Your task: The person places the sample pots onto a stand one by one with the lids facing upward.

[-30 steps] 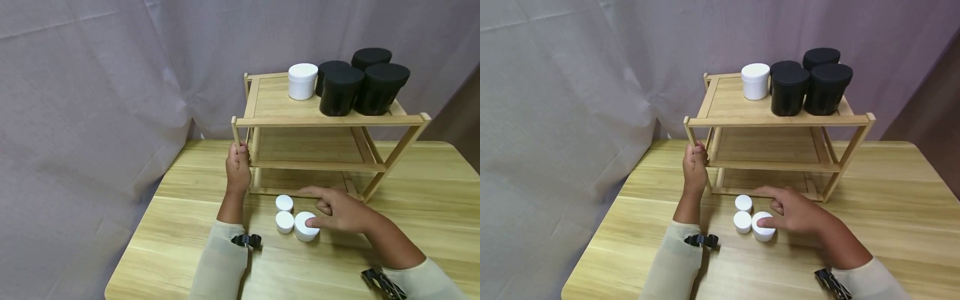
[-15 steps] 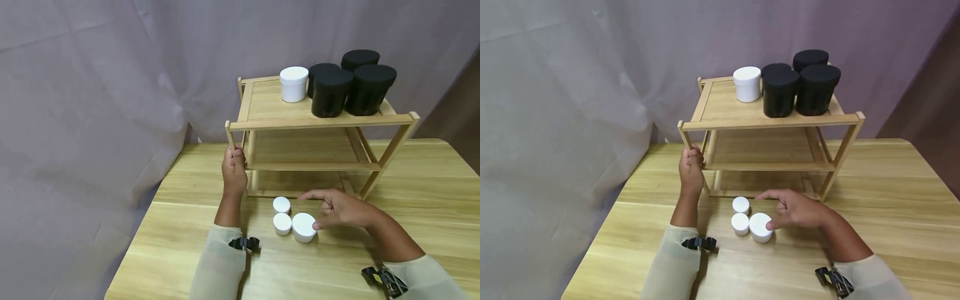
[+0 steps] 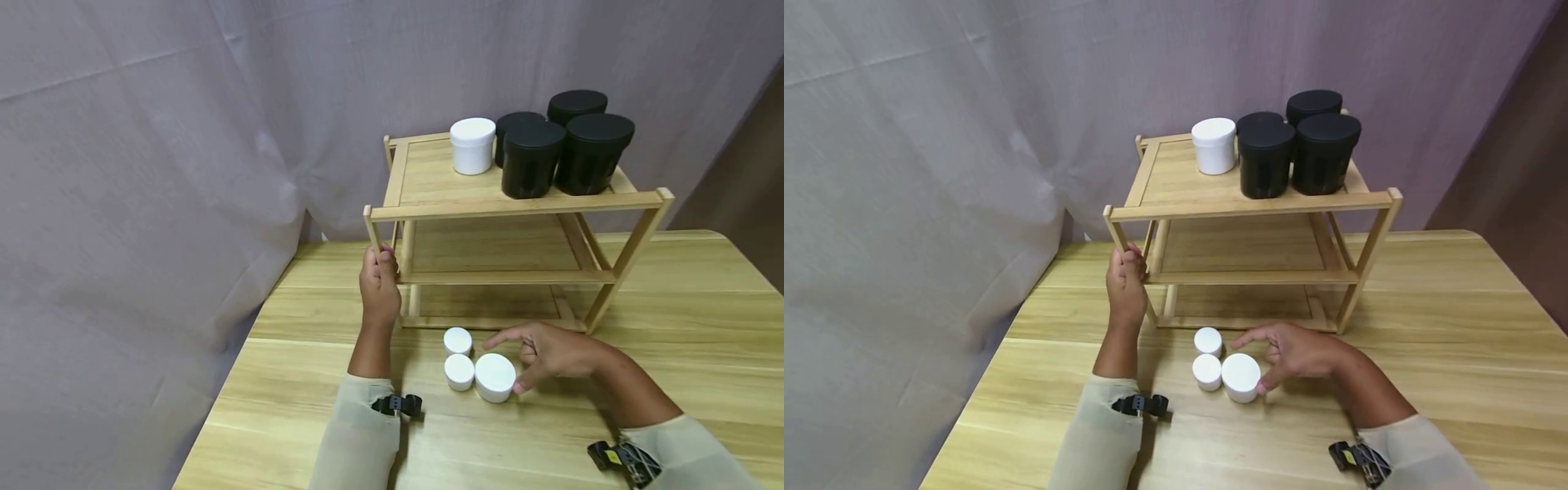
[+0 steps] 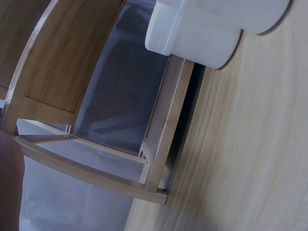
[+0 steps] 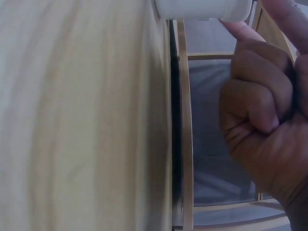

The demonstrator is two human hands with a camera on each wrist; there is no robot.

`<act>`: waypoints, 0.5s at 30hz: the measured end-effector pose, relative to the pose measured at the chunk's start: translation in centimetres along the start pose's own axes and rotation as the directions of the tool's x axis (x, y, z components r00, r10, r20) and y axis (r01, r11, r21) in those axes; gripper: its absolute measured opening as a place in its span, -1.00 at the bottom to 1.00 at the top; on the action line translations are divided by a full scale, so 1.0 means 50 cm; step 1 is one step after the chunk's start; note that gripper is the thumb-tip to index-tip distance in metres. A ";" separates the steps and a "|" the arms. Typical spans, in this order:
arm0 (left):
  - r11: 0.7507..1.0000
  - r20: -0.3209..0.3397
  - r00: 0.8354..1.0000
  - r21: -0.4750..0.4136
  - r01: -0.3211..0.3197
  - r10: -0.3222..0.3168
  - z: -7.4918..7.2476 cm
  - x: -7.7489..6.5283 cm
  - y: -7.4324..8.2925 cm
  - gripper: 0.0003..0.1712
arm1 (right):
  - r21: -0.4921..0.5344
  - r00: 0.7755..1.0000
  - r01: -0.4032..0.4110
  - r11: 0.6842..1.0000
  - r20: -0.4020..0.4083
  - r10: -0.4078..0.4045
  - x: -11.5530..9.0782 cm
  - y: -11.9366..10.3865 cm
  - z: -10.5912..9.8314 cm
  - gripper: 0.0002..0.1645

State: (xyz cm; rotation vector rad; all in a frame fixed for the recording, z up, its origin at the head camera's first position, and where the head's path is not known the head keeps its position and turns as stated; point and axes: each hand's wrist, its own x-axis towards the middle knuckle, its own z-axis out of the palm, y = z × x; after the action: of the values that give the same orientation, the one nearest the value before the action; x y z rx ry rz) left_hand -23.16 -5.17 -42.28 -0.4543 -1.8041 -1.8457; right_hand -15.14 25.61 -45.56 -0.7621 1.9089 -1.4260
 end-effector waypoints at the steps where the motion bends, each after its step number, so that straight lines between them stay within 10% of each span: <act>1: 1.000 0.000 1.000 -0.003 -0.006 0.006 0.000 0.000 0.000 -0.56 | 0.008 1.000 -0.001 1.000 0.008 0.001 0.001 0.002 0.000 0.06; 15: 1.000 0.010 0.999 -0.003 -0.030 0.030 -0.004 0.000 0.001 -0.41 | 0.023 0.999 0.003 1.000 0.033 -0.004 0.009 0.008 0.006 0.03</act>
State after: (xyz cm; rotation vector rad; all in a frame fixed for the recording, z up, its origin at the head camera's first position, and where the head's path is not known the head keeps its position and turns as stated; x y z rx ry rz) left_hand -23.12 -5.37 -42.27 -0.4896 -1.7914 -1.8290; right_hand -15.23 25.21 -46.09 -0.7737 1.8639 -1.4268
